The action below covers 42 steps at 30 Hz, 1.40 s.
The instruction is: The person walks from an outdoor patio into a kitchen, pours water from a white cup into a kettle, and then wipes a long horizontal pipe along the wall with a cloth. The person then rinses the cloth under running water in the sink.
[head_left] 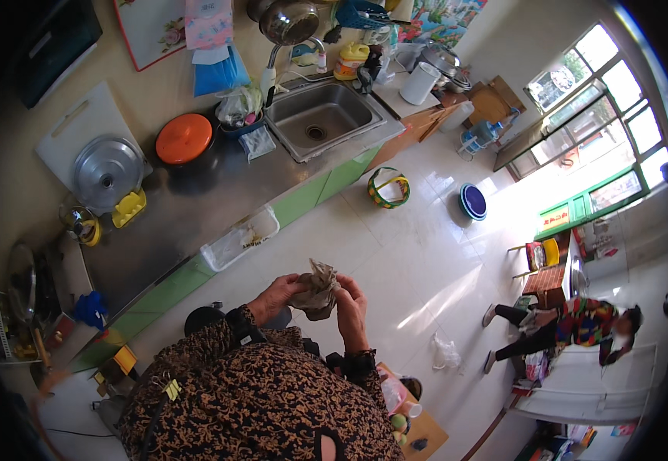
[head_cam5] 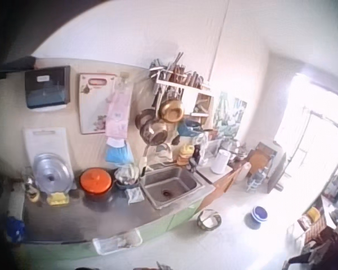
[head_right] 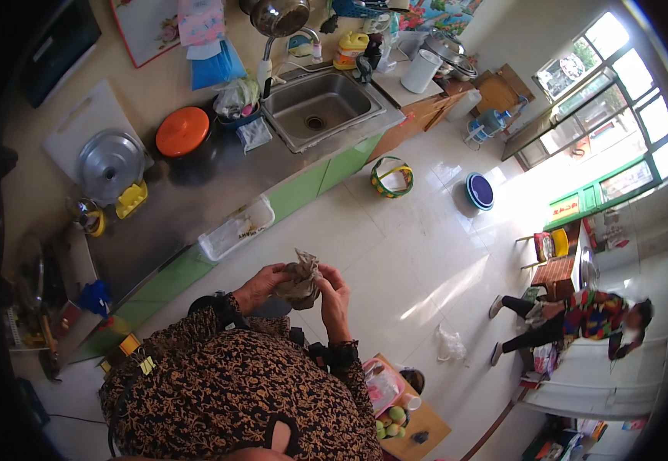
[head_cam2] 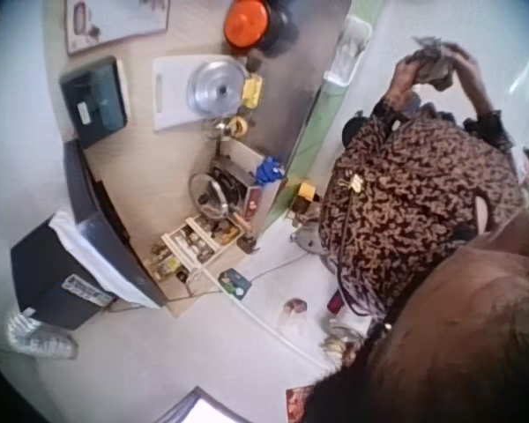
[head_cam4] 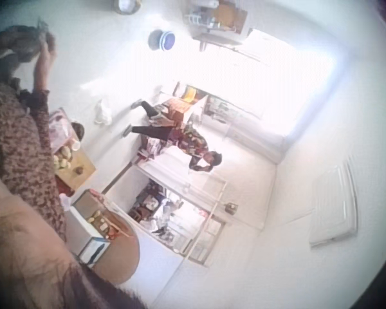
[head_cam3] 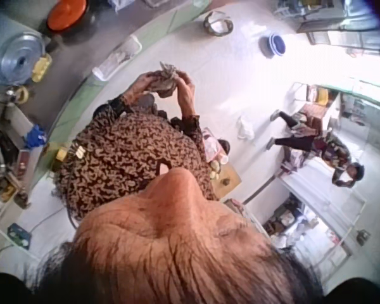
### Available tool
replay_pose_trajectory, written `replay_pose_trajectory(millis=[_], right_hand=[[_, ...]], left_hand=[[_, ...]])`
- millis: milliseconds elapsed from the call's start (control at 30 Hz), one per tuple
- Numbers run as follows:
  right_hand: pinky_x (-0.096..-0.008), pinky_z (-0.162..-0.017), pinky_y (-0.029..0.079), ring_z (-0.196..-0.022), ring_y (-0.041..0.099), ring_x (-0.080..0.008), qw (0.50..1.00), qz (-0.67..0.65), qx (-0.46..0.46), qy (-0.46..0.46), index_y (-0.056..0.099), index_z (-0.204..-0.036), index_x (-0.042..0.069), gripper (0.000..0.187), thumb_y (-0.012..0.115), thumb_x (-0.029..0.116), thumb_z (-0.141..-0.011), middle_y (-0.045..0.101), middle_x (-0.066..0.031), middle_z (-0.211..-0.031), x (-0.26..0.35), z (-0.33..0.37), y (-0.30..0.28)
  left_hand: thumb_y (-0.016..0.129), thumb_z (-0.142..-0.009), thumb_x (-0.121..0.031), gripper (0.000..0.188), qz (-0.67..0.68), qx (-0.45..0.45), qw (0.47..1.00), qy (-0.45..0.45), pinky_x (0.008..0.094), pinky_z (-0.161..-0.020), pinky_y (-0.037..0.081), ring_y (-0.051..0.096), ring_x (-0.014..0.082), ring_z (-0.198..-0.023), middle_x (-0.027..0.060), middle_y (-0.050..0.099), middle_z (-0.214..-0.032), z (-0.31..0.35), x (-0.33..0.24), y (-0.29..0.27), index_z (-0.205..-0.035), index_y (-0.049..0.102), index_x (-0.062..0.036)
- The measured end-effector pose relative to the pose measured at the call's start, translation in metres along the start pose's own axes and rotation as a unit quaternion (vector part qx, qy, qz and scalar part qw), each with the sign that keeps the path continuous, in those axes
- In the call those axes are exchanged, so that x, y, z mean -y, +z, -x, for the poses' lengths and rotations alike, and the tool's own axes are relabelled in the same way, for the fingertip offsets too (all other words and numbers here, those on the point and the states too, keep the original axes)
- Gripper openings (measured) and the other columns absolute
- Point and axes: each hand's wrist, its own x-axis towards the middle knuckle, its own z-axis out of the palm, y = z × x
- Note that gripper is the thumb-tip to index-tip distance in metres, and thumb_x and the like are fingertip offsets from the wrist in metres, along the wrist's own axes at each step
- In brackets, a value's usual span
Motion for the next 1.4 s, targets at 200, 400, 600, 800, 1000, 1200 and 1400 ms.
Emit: replay_pose_trajectory(millis=[200, 400, 600, 800, 1000, 1200, 1400], right_hand=[[-0.0268, -0.087, 0.049, -0.094, 0.064, -0.0119, 0.998, -0.002, 0.047, -0.035, 0.064, -0.119, -0.003, 0.03, 0.066, 0.013, -0.094, 0.07, -0.0068, -0.106, 0.039, -0.141, -0.017], [-0.0326, -0.087, 0.056, -0.096, 0.066, -0.016, 0.99, -0.133, -0.007, 0.045, 0.062, -0.107, 0.002, 0.014, 0.061, 0.012, -0.097, 0.067, -0.0063, -0.103, 0.084, -0.26, -0.036], [-0.0322, -0.084, 0.057, -0.092, 0.065, -0.0129, 0.984, -0.081, 0.158, -0.021, 0.063, -0.108, 0.004, 0.016, 0.06, 0.016, -0.099, 0.065, -0.0019, -0.098, 0.166, -0.408, -0.011], [-0.0296, -0.076, 0.058, -0.088, 0.068, -0.0123, 0.954, -0.044, 0.291, -0.06, 0.064, -0.111, 0.002, 0.022, 0.06, 0.02, -0.099, 0.069, -0.0038, -0.098, 0.236, -0.539, 0.03], [-0.0301, -0.079, 0.058, -0.089, 0.069, -0.0147, 0.941, -0.055, 0.331, -0.038, 0.063, -0.108, 0.001, 0.018, 0.058, 0.016, -0.099, 0.068, -0.0041, -0.097, 0.226, -0.643, 0.075], [-0.0325, -0.084, 0.052, -0.089, 0.059, -0.0113, 0.987, -0.087, 0.118, -0.066, 0.064, -0.102, 0.001, 0.021, 0.062, 0.021, -0.095, 0.061, -0.0023, -0.094, 0.164, -0.733, 0.046], [-0.0281, -0.076, 0.052, -0.082, 0.061, -0.0119, 0.975, 0.185, 0.1, -0.065, 0.066, -0.109, -0.003, 0.028, 0.063, 0.02, -0.093, 0.065, -0.0042, -0.091, 0.119, -0.808, -0.022]], left_hand=[[0.068, -0.093, -0.024, 0.035, -0.069, -0.094, 0.988, 0.103, 0.0293, -0.085, 0.052, 0.063, 0.0129, -0.101, 0.0034, 0.066, -0.113, -0.115, -0.089, -0.002, -0.122, 0.061, -0.0044], [0.07, -0.093, -0.021, 0.026, -0.077, -0.142, 0.968, 0.19, 0.0254, -0.065, 0.056, 0.066, 0.01, -0.088, 0.0, 0.069, -0.102, -0.193, -0.155, 0.006, -0.114, 0.065, -0.0069], [0.068, -0.094, -0.014, 0.022, -0.074, -0.183, 0.913, 0.357, 0.0243, -0.057, 0.054, 0.066, 0.0097, -0.069, 0.0039, 0.07, -0.096, -0.262, -0.264, 0.023, -0.113, 0.064, -0.0034], [0.071, -0.094, -0.019, 0.024, -0.291, -0.386, 0.784, 0.39, 0.0259, -0.063, 0.051, 0.063, 0.0084, -0.076, 0.0033, 0.064, -0.087, -0.319, -0.35, 0.007, -0.099, 0.062, 0.0028], [0.064, -0.099, -0.02, 0.025, -0.102, -0.389, 0.83, 0.387, 0.0265, -0.067, 0.057, 0.068, 0.0127, -0.084, 0.0027, 0.065, -0.093, -0.39, -0.374, -0.045, -0.105, 0.064, 0.0037], [0.065, -0.098, -0.028, 0.043, -0.066, -0.523, 0.769, 0.362, 0.0279, -0.062, 0.058, 0.072, 0.0201, -0.082, 0.0111, 0.067, -0.103, -0.413, -0.349, -0.105, -0.121, 0.058, 0.0071], [0.065, -0.096, -0.029, 0.054, 0.133, -0.539, 0.754, 0.352, 0.0308, -0.061, 0.06, 0.073, 0.0262, -0.081, 0.0143, 0.067, -0.1, -0.449, -0.299, -0.183, -0.133, 0.048, 0.0072]])
